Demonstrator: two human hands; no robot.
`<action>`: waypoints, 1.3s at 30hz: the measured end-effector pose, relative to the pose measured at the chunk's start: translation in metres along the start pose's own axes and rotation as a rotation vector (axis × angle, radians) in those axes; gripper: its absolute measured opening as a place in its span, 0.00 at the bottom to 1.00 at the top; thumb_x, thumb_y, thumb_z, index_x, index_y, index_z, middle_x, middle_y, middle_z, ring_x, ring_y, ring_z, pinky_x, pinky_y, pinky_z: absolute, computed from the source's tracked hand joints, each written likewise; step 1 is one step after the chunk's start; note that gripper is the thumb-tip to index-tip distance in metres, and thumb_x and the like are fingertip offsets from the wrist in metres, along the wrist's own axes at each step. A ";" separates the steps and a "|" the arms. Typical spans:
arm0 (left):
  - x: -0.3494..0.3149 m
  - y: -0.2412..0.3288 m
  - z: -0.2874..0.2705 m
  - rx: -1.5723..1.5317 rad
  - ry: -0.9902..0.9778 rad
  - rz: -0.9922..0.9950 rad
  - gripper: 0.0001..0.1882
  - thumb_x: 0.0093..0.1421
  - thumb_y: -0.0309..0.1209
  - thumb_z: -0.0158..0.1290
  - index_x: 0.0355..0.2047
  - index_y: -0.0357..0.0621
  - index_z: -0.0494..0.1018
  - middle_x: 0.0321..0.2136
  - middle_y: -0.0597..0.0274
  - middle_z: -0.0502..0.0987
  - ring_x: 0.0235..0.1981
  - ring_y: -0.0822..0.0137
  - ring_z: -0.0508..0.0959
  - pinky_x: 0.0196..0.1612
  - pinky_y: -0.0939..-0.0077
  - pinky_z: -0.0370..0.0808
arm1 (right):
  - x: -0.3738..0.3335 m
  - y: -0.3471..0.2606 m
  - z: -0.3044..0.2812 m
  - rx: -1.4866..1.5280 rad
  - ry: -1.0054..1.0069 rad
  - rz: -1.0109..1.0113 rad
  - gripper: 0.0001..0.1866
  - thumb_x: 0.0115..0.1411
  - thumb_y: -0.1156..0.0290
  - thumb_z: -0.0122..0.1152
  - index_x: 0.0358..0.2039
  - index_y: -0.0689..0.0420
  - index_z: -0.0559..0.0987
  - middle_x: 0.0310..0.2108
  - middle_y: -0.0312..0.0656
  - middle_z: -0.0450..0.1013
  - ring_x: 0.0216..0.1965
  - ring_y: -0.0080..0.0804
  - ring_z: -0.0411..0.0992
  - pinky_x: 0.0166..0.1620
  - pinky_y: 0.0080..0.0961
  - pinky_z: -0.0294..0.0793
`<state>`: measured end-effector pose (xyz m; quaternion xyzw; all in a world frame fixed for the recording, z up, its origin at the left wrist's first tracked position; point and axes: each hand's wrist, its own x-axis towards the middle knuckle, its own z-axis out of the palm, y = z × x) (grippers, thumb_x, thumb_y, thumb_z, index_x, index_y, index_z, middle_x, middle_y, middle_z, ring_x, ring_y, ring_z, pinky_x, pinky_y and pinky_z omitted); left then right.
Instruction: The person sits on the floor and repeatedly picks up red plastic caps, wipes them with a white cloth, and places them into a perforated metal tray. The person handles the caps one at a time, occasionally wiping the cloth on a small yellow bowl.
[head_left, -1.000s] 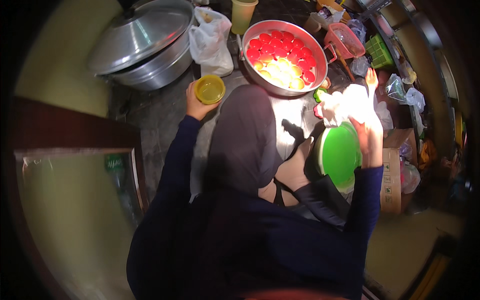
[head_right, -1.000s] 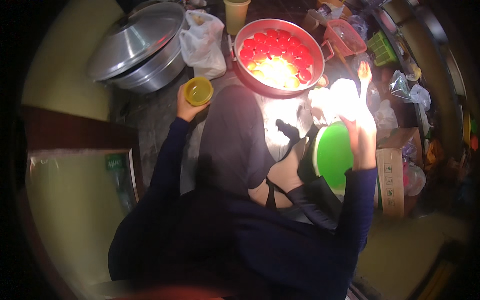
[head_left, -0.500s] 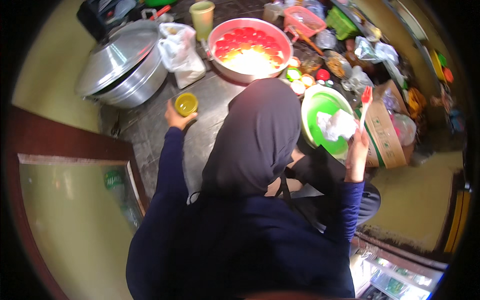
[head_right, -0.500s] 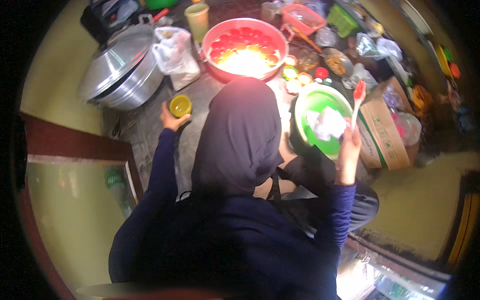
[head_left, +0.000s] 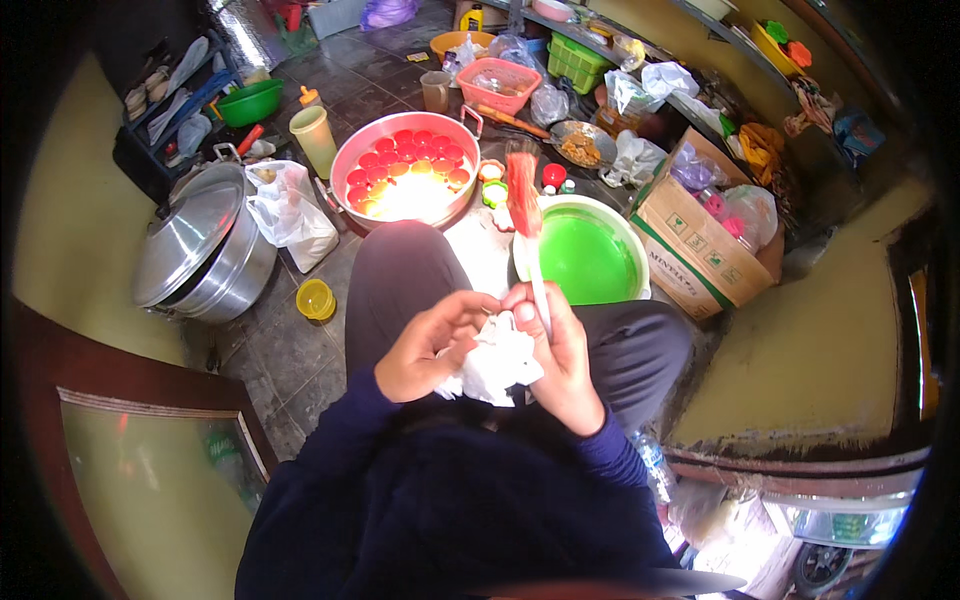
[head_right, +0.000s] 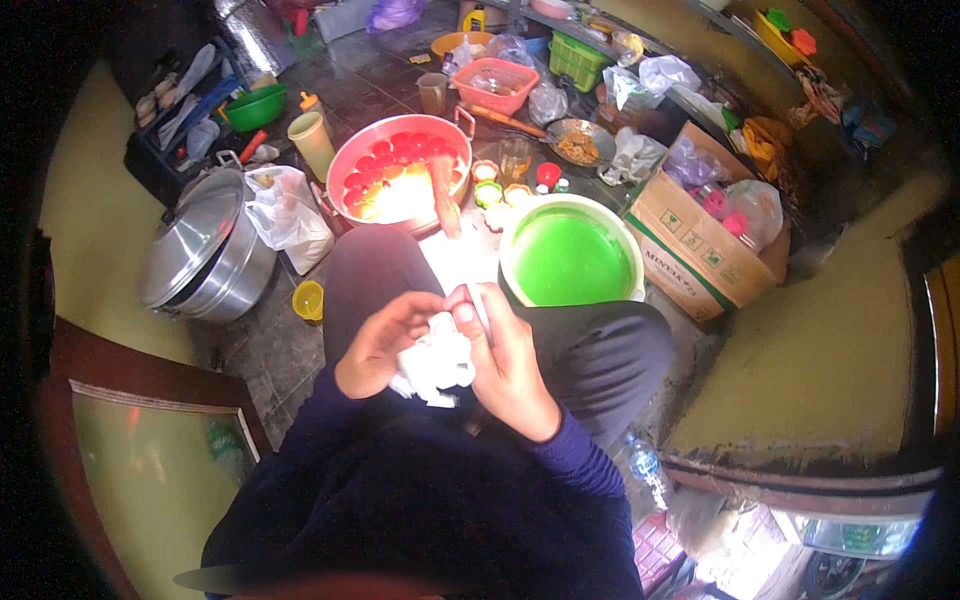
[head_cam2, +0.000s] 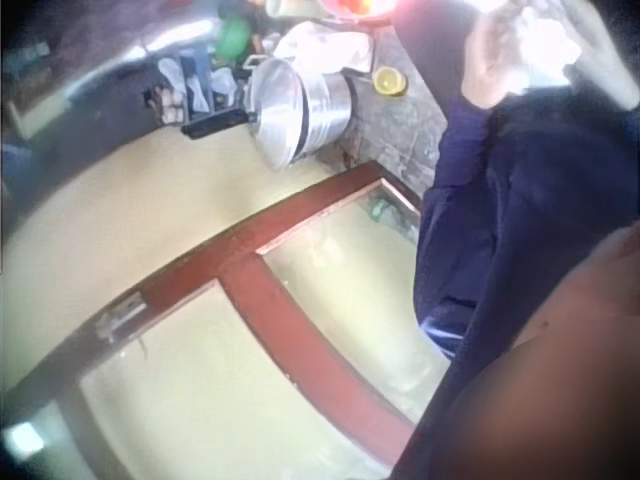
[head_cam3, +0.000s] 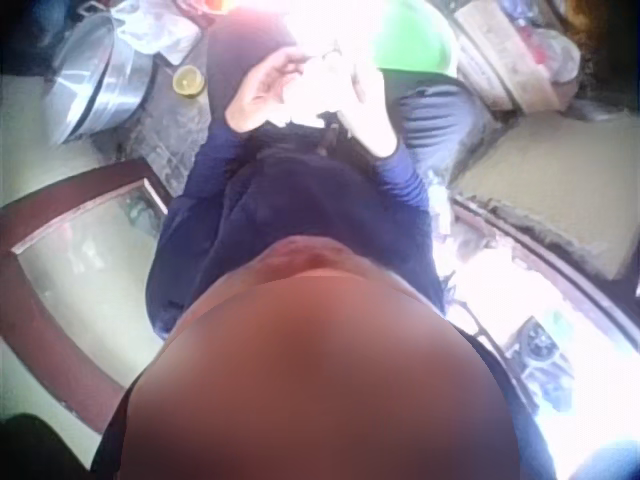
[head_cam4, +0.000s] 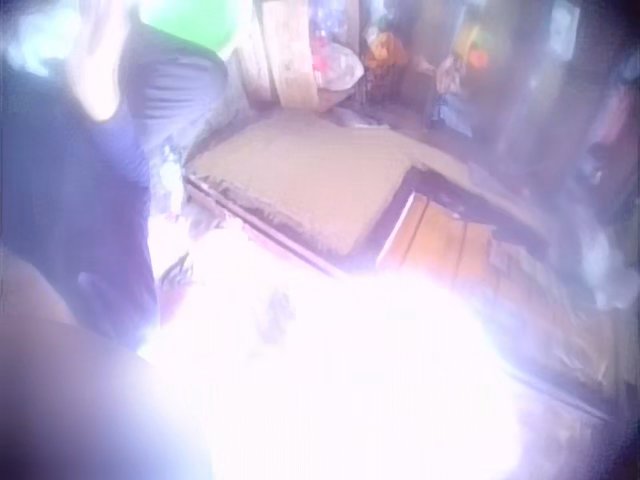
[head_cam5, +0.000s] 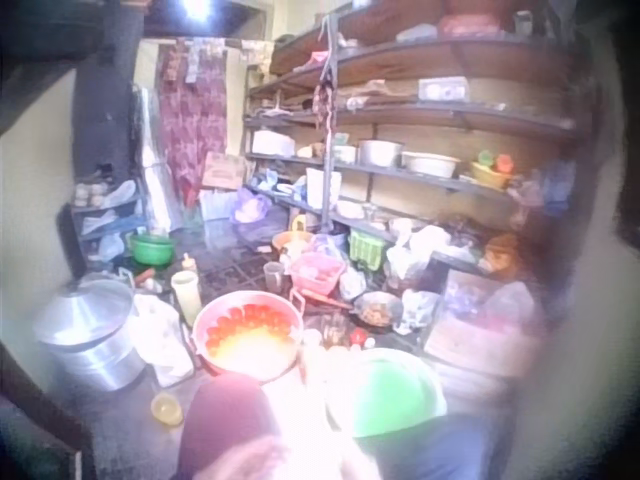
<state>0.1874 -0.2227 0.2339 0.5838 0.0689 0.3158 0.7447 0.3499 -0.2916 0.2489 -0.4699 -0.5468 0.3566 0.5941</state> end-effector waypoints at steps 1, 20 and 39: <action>0.002 -0.007 0.003 0.042 0.029 -0.034 0.21 0.63 0.25 0.48 0.55 0.36 0.58 0.40 0.63 0.72 0.45 0.75 0.73 0.48 0.78 0.69 | 0.000 0.004 -0.001 0.013 -0.001 0.010 0.08 0.68 0.69 0.45 0.39 0.61 0.70 0.28 0.39 0.71 0.28 0.22 0.70 0.33 0.21 0.70; -0.024 -0.019 -0.016 0.140 0.746 0.311 0.21 0.61 0.22 0.49 0.54 0.34 0.61 0.53 0.59 0.65 0.54 0.71 0.66 0.57 0.76 0.62 | 0.016 0.020 0.000 -0.592 -0.010 -0.257 0.09 0.59 0.66 0.61 0.31 0.59 0.74 0.19 0.47 0.71 0.19 0.42 0.72 0.24 0.30 0.69; -0.092 -0.035 -0.104 -0.055 0.944 0.356 0.10 0.63 0.30 0.52 0.38 0.35 0.75 0.29 0.68 0.77 0.30 0.82 0.74 0.33 0.85 0.71 | -0.008 0.061 0.128 -0.551 -0.221 -0.127 0.06 0.58 0.70 0.60 0.31 0.58 0.76 0.13 0.43 0.68 0.12 0.29 0.66 0.19 0.24 0.64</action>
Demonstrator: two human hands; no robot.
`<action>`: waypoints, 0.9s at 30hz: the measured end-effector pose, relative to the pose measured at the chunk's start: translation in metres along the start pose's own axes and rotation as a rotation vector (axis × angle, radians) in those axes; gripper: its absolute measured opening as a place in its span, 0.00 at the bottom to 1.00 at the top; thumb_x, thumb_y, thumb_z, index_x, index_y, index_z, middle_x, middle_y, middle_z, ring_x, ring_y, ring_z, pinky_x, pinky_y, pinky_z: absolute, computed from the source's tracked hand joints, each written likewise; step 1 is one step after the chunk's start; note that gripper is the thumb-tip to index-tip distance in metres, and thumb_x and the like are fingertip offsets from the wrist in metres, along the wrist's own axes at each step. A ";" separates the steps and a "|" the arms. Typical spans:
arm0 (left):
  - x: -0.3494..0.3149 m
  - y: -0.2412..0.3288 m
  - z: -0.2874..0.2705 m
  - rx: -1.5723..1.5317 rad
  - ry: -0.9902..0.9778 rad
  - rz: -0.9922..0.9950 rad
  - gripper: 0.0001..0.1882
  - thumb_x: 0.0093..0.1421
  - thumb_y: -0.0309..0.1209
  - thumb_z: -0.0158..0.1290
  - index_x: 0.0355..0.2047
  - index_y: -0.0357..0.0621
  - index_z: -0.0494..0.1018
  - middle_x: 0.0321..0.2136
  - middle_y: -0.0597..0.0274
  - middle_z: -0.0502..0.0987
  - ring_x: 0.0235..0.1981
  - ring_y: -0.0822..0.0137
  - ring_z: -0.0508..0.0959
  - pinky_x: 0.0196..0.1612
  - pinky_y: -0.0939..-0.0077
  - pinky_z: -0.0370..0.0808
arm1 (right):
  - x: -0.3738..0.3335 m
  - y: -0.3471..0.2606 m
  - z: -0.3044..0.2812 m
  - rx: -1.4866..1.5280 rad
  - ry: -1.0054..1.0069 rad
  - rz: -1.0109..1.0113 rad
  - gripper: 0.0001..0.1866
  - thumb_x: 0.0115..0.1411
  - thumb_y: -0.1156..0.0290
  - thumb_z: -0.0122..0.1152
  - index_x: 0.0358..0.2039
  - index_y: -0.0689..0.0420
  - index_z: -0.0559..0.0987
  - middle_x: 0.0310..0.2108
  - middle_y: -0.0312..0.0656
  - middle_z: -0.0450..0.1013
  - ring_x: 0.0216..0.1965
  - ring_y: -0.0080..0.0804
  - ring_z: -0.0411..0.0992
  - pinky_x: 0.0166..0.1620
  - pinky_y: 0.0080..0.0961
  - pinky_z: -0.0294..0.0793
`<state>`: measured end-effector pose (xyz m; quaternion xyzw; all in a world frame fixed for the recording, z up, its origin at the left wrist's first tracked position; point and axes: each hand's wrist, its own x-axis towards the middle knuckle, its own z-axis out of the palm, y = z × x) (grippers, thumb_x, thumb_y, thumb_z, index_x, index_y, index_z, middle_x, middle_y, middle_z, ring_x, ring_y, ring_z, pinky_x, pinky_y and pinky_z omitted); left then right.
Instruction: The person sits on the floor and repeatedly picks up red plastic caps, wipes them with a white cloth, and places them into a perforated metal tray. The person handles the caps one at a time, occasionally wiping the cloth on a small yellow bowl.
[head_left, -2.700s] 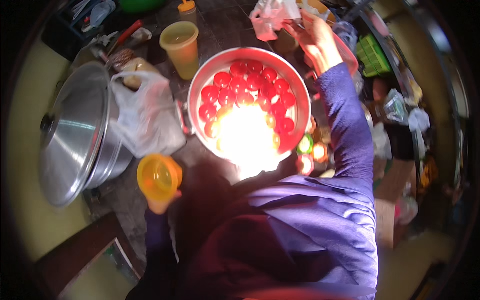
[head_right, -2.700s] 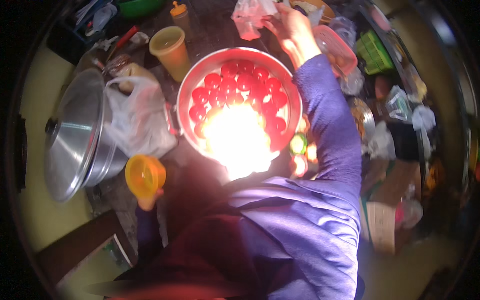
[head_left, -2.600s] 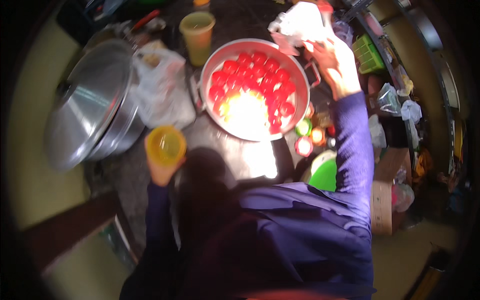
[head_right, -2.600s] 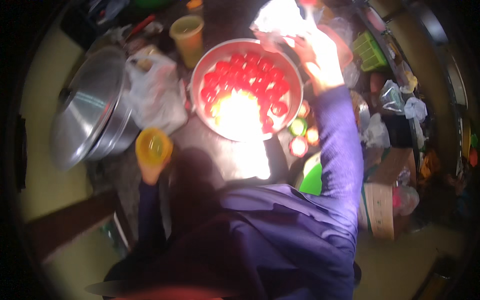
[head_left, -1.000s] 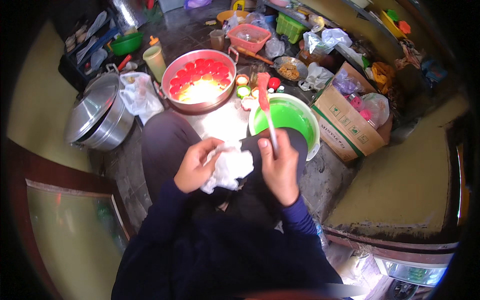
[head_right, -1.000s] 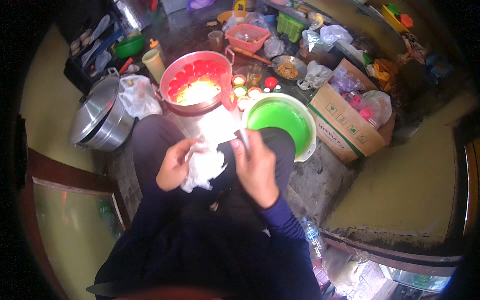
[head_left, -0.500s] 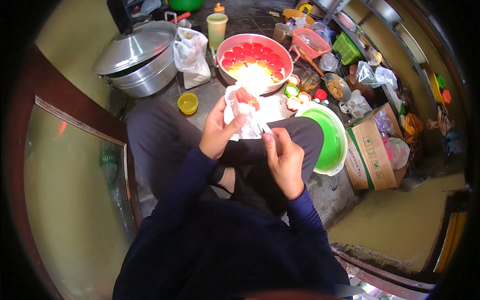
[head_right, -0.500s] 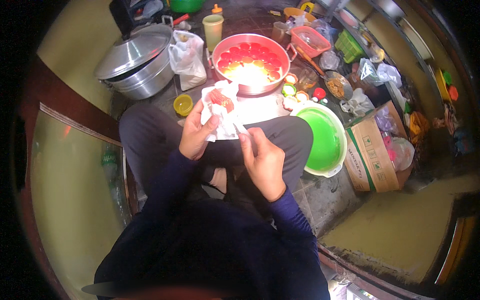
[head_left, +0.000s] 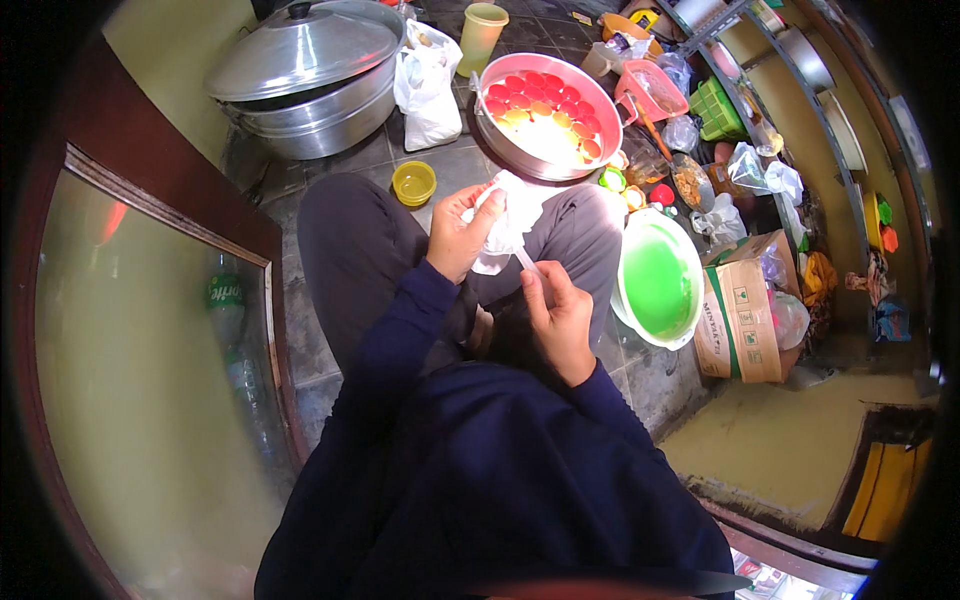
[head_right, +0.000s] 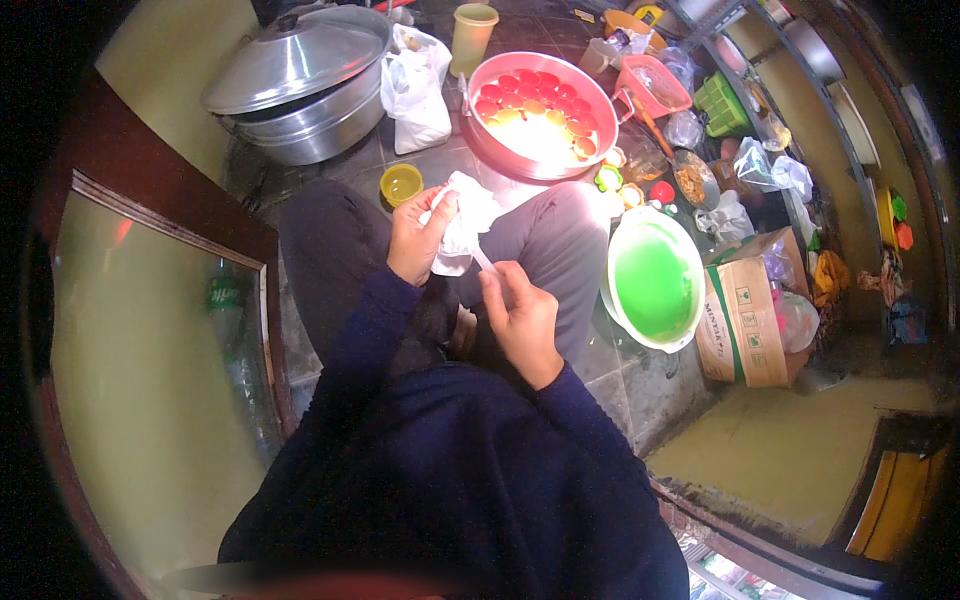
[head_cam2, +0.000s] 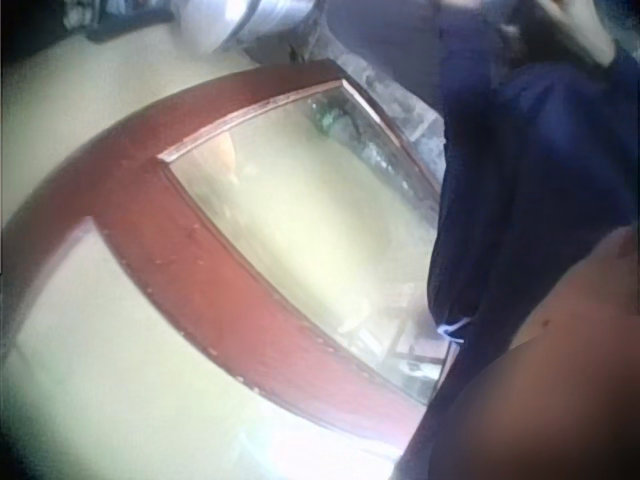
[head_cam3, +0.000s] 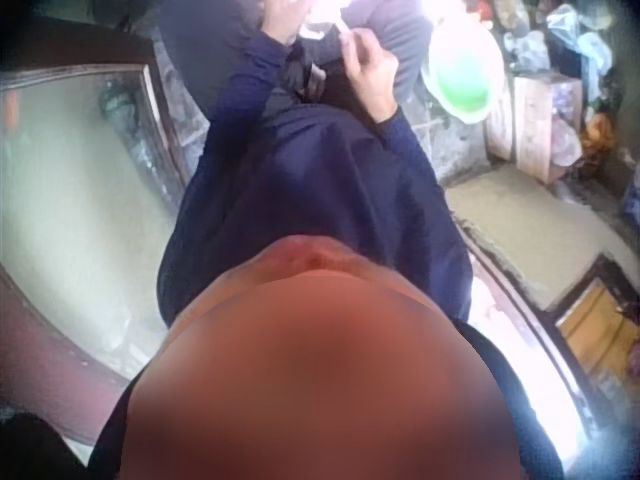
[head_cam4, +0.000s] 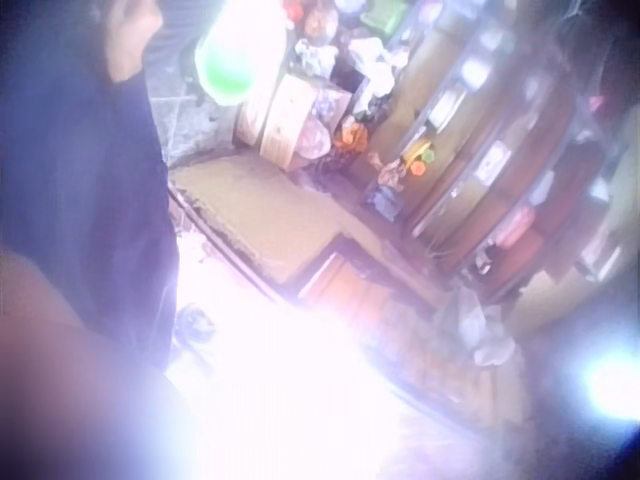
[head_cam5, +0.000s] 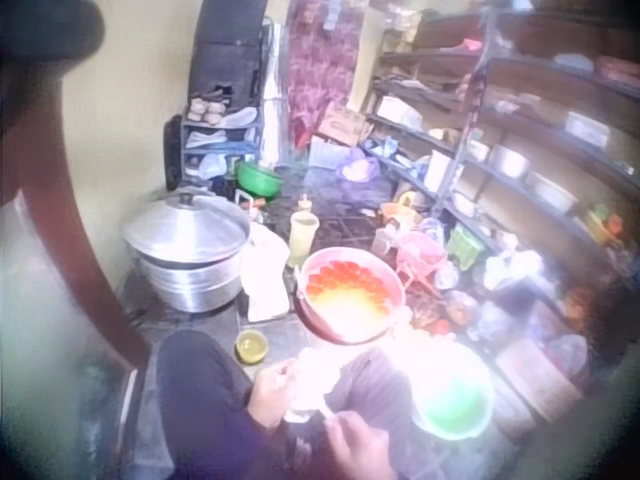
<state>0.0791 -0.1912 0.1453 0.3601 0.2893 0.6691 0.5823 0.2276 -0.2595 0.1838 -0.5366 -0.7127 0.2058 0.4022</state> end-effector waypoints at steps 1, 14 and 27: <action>0.001 0.001 -0.005 0.028 0.027 0.022 0.10 0.63 0.31 0.51 0.38 0.35 0.76 0.28 0.68 0.78 0.28 0.81 0.74 0.33 0.86 0.71 | 0.001 0.000 0.005 0.014 -0.016 0.012 0.05 0.58 0.70 0.60 0.31 0.58 0.77 0.13 0.42 0.67 0.12 0.27 0.65 0.19 0.23 0.63; 0.028 -0.028 -0.032 -0.008 0.018 -0.150 0.14 0.66 0.36 0.48 0.34 0.36 0.74 0.28 0.64 0.79 0.26 0.79 0.76 0.32 0.84 0.73 | 0.024 0.035 0.020 0.118 -0.101 0.127 0.07 0.60 0.70 0.59 0.31 0.62 0.77 0.17 0.30 0.65 0.20 0.12 0.57 0.22 0.14 0.57; 0.033 -0.034 -0.045 -0.108 0.136 -0.134 0.19 0.67 0.36 0.44 0.52 0.35 0.66 0.45 0.59 0.75 0.42 0.74 0.76 0.45 0.79 0.73 | 0.039 0.079 0.029 0.309 -0.095 0.152 0.08 0.61 0.71 0.58 0.30 0.64 0.76 0.20 0.30 0.67 0.24 0.13 0.60 0.26 0.14 0.60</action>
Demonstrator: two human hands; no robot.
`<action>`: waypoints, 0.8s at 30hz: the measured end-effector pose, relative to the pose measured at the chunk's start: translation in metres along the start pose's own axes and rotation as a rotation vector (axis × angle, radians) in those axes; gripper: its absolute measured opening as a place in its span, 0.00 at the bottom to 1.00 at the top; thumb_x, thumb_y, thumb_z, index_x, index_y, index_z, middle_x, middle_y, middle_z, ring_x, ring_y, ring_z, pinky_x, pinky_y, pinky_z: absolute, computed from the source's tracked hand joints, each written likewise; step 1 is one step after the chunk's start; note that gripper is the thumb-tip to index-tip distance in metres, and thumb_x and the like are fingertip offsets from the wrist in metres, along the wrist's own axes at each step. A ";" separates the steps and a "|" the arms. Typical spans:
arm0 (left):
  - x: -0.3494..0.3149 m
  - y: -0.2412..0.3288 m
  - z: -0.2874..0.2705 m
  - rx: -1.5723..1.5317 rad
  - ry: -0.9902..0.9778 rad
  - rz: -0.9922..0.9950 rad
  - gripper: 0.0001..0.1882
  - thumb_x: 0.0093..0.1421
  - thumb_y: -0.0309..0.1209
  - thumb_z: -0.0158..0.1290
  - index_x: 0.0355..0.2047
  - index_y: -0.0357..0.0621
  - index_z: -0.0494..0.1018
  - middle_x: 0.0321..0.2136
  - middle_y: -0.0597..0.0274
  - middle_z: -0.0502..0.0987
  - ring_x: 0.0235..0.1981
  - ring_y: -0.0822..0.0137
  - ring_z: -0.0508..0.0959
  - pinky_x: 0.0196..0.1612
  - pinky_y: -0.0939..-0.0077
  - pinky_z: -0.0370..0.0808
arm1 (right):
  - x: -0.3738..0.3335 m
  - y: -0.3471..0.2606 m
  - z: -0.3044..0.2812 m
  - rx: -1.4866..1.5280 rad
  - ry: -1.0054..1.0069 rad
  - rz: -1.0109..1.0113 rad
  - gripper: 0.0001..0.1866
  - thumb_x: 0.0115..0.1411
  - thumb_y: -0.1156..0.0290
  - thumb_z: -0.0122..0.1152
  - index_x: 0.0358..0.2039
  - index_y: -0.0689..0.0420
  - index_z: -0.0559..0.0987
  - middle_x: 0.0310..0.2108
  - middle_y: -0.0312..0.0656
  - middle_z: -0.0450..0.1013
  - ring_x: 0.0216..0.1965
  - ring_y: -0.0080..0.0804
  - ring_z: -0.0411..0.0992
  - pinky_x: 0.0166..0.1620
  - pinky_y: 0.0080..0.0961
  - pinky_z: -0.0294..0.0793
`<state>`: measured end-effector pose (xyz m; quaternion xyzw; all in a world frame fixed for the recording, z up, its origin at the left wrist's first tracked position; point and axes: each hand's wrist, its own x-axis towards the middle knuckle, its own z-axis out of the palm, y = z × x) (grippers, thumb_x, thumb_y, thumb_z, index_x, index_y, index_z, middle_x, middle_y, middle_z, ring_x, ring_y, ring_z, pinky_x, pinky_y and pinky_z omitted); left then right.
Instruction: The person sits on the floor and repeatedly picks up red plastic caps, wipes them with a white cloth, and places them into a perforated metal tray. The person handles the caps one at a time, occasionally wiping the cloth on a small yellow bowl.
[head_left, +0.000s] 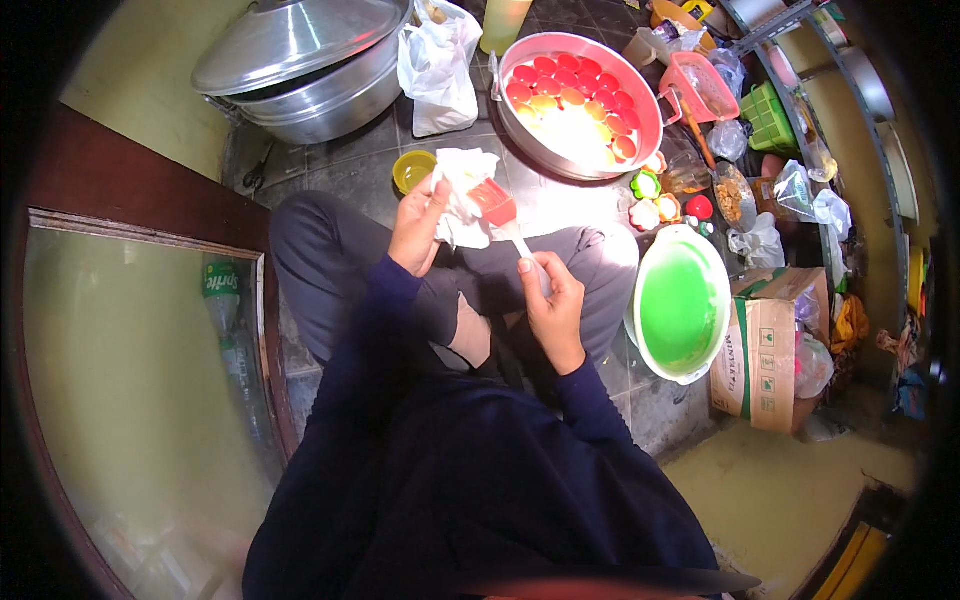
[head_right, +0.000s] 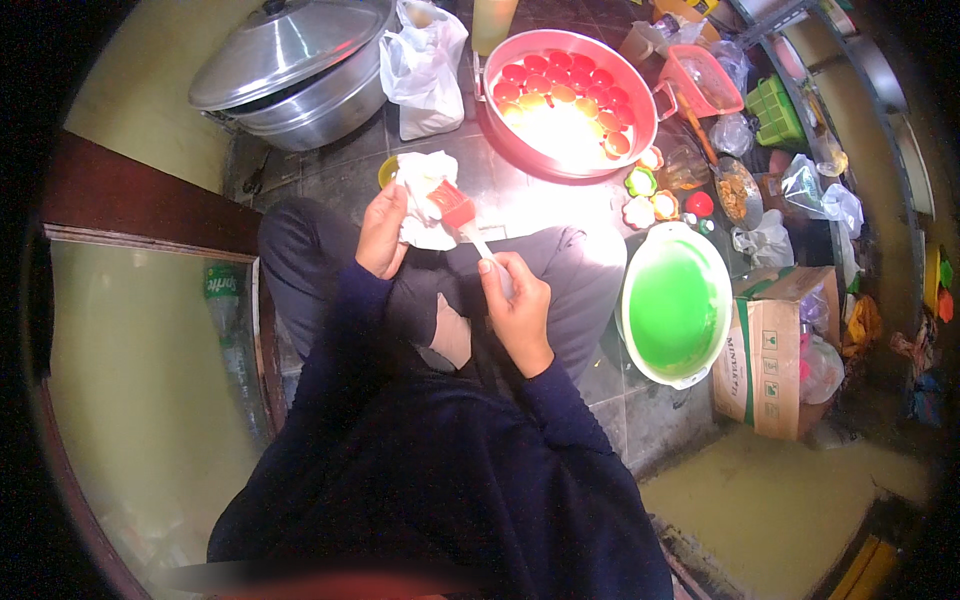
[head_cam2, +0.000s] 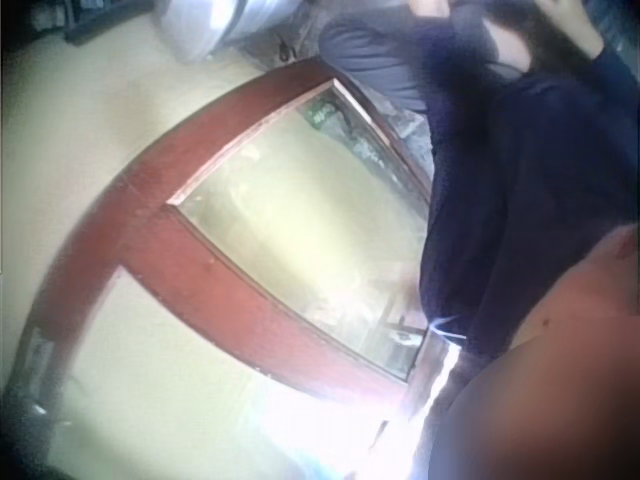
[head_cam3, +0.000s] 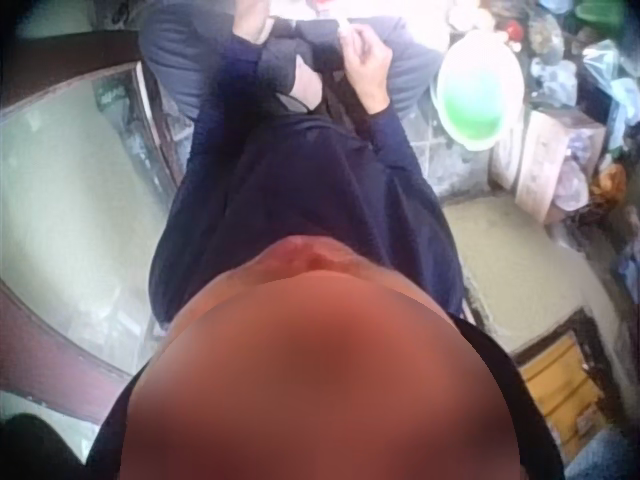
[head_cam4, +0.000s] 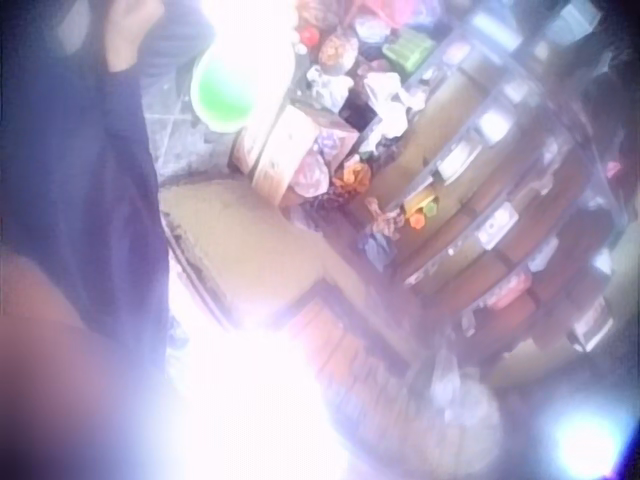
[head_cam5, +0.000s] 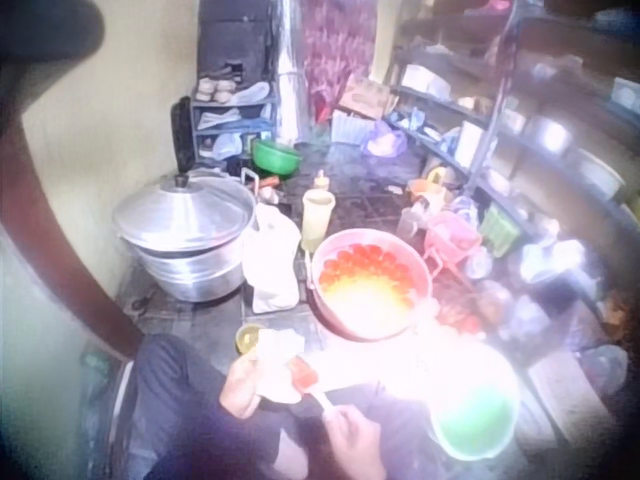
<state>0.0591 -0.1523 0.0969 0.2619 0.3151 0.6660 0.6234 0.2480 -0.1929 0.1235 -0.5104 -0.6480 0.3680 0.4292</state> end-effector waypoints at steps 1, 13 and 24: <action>0.001 -0.001 0.000 0.047 -0.048 0.004 0.18 0.67 0.35 0.46 0.52 0.35 0.67 0.44 0.60 0.75 0.42 0.75 0.75 0.45 0.80 0.73 | 0.004 0.002 0.000 0.000 -0.008 -0.021 0.08 0.61 0.71 0.58 0.30 0.63 0.76 0.19 0.30 0.67 0.24 0.13 0.60 0.26 0.14 0.60; 0.017 -0.016 -0.022 0.488 -0.044 0.072 0.11 0.62 0.32 0.54 0.39 0.35 0.74 0.32 0.65 0.78 0.31 0.80 0.76 0.34 0.85 0.73 | 0.015 0.017 0.004 -0.052 -0.172 0.141 0.08 0.59 0.67 0.60 0.30 0.60 0.78 0.14 0.36 0.64 0.18 0.16 0.60 0.22 0.19 0.61; 0.011 -0.007 -0.034 -0.455 -0.005 -0.084 0.24 0.69 0.43 0.39 0.56 0.35 0.62 0.50 0.53 0.72 0.51 0.64 0.74 0.52 0.70 0.72 | 0.016 0.024 0.012 0.160 -0.136 0.234 0.10 0.61 0.68 0.58 0.29 0.62 0.76 0.17 0.27 0.63 0.23 0.12 0.58 0.26 0.14 0.59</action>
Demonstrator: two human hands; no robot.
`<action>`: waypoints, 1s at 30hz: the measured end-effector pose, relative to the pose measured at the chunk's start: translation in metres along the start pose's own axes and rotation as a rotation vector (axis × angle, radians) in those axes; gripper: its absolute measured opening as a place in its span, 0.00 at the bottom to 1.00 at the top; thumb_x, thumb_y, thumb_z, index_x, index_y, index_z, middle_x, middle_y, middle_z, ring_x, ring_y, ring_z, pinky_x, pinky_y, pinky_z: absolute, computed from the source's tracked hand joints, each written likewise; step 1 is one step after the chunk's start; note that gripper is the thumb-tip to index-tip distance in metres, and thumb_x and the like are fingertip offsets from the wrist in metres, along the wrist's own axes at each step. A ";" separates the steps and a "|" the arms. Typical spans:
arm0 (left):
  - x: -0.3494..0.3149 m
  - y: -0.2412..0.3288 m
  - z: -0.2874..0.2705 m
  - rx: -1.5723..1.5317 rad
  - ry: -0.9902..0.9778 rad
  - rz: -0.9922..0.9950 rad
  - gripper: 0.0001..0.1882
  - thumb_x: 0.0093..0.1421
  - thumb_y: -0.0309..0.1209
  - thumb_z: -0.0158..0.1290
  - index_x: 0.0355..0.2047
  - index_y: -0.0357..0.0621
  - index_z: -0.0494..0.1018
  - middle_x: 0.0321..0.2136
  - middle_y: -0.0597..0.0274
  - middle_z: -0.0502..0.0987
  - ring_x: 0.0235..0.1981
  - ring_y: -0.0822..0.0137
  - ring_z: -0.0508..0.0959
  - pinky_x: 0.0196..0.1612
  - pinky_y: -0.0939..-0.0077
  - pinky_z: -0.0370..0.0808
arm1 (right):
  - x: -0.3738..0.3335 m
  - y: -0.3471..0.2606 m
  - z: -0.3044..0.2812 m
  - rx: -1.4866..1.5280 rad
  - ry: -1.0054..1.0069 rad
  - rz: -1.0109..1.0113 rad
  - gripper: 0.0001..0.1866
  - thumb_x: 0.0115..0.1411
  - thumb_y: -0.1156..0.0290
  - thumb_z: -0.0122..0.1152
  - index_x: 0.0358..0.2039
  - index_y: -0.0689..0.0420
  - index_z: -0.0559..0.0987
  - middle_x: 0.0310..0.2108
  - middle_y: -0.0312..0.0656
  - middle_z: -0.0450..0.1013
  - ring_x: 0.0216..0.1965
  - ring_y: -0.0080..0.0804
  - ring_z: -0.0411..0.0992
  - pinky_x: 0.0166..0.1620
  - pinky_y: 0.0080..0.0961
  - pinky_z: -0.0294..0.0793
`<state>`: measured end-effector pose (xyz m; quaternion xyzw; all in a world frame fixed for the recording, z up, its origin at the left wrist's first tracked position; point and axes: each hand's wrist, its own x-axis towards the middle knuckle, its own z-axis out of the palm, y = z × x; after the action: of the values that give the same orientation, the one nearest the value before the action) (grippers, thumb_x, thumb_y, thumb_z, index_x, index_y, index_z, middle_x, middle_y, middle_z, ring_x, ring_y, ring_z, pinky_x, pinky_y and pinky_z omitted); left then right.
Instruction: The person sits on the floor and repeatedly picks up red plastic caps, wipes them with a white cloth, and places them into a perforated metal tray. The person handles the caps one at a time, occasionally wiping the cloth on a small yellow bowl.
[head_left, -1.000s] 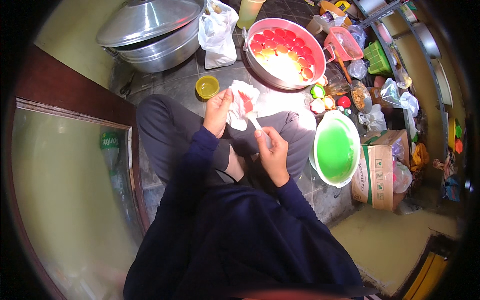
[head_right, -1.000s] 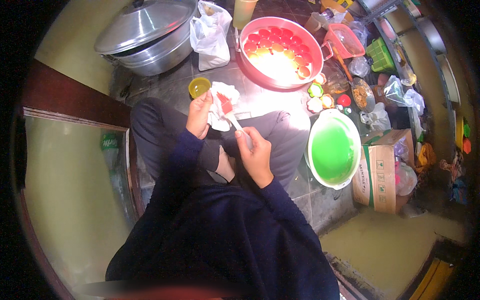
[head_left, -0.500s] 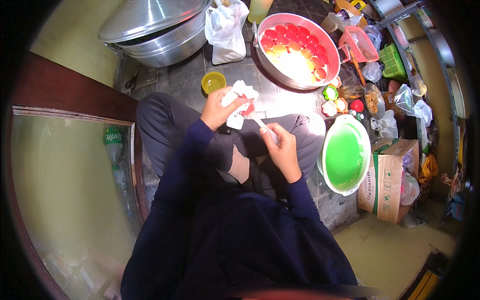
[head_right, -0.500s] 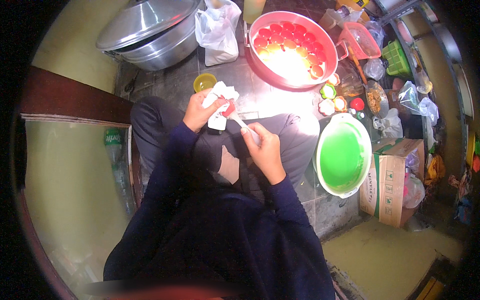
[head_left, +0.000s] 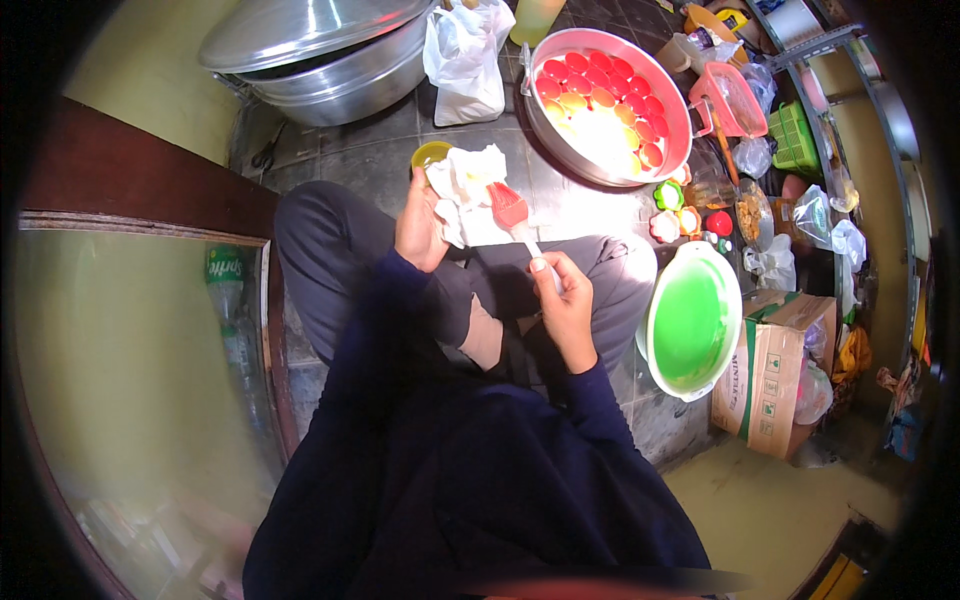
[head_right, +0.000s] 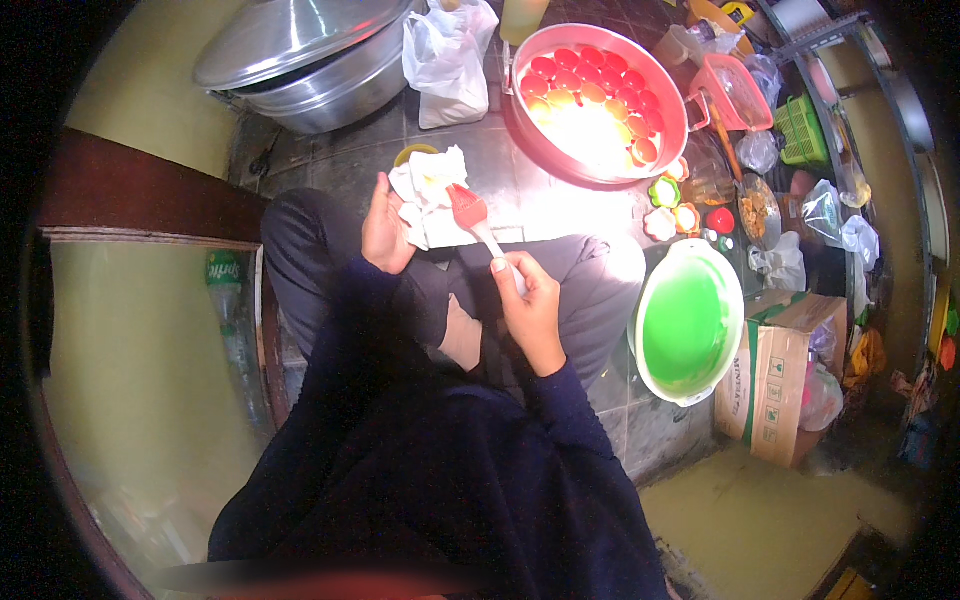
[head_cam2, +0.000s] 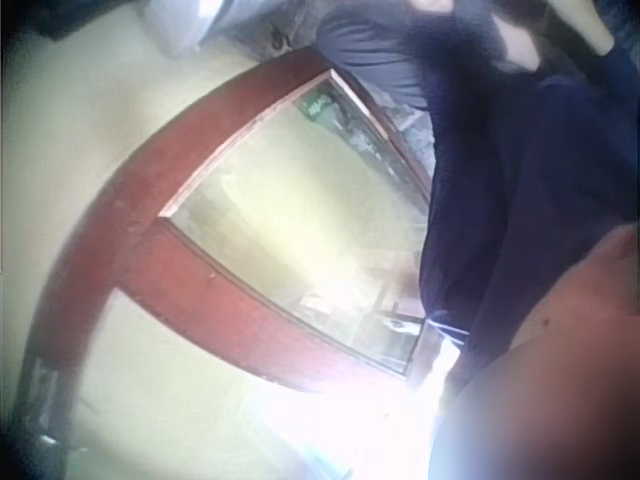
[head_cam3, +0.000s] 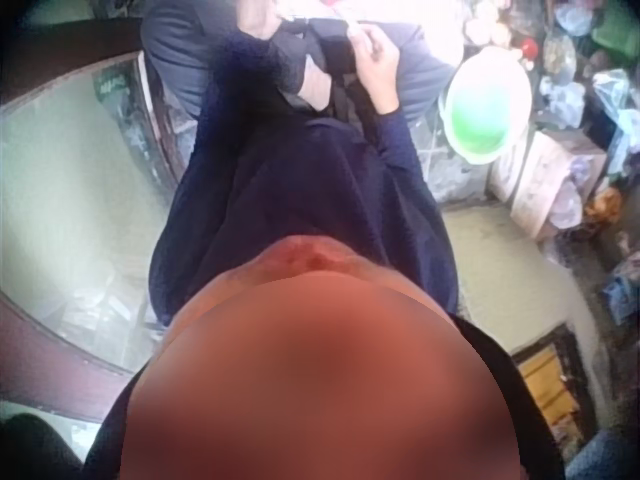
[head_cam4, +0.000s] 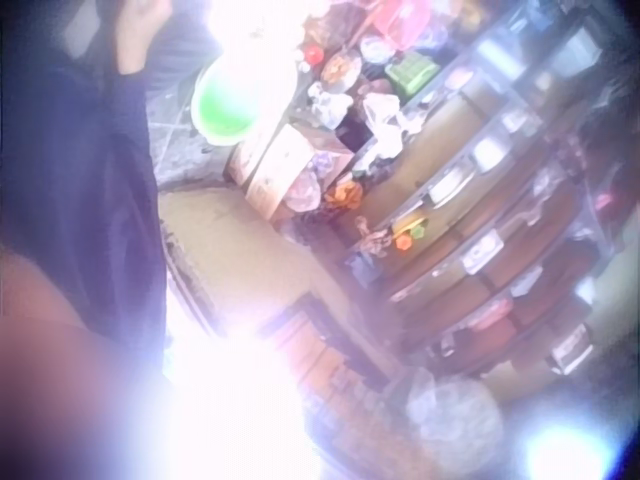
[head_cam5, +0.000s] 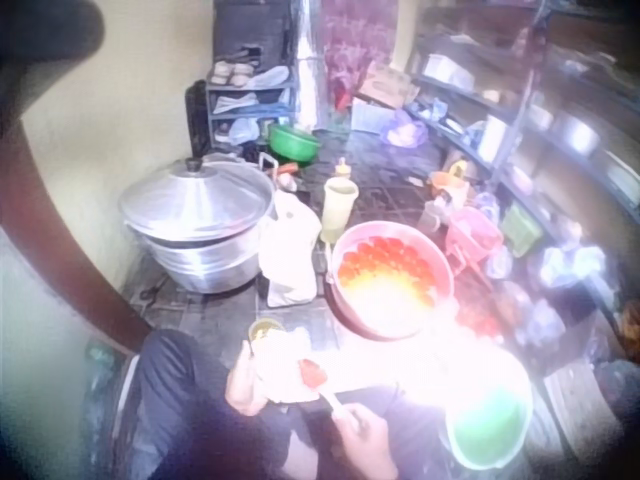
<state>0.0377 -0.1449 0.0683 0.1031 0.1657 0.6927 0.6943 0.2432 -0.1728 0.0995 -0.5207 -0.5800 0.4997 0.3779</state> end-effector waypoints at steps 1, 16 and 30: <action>-0.001 0.000 0.000 0.155 0.091 -0.013 0.25 0.69 0.42 0.39 0.57 0.35 0.61 0.52 0.52 0.71 0.52 0.63 0.72 0.54 0.68 0.71 | 0.001 -0.001 0.000 -0.012 0.000 0.004 0.10 0.61 0.68 0.58 0.29 0.62 0.76 0.17 0.27 0.63 0.23 0.12 0.58 0.25 0.14 0.59; 0.001 -0.007 -0.003 1.093 0.064 0.148 0.15 0.63 0.36 0.52 0.39 0.33 0.74 0.30 0.66 0.77 0.32 0.78 0.76 0.36 0.83 0.72 | 0.013 -0.018 -0.003 -0.430 -0.053 -0.240 0.08 0.56 0.69 0.61 0.30 0.60 0.79 0.16 0.49 0.71 0.17 0.38 0.73 0.23 0.27 0.69; -0.001 -0.006 -0.015 0.766 0.053 0.085 0.19 0.62 0.33 0.53 0.50 0.35 0.68 0.40 0.63 0.76 0.38 0.78 0.76 0.42 0.82 0.73 | 0.019 -0.018 0.008 -0.253 -0.118 -0.132 0.09 0.60 0.71 0.58 0.35 0.64 0.78 0.22 0.42 0.77 0.24 0.18 0.71 0.29 0.19 0.70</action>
<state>0.0377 -0.1476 0.0526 0.3439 0.4259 0.6114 0.5715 0.2283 -0.1552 0.1135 -0.4945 -0.6926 0.4265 0.3065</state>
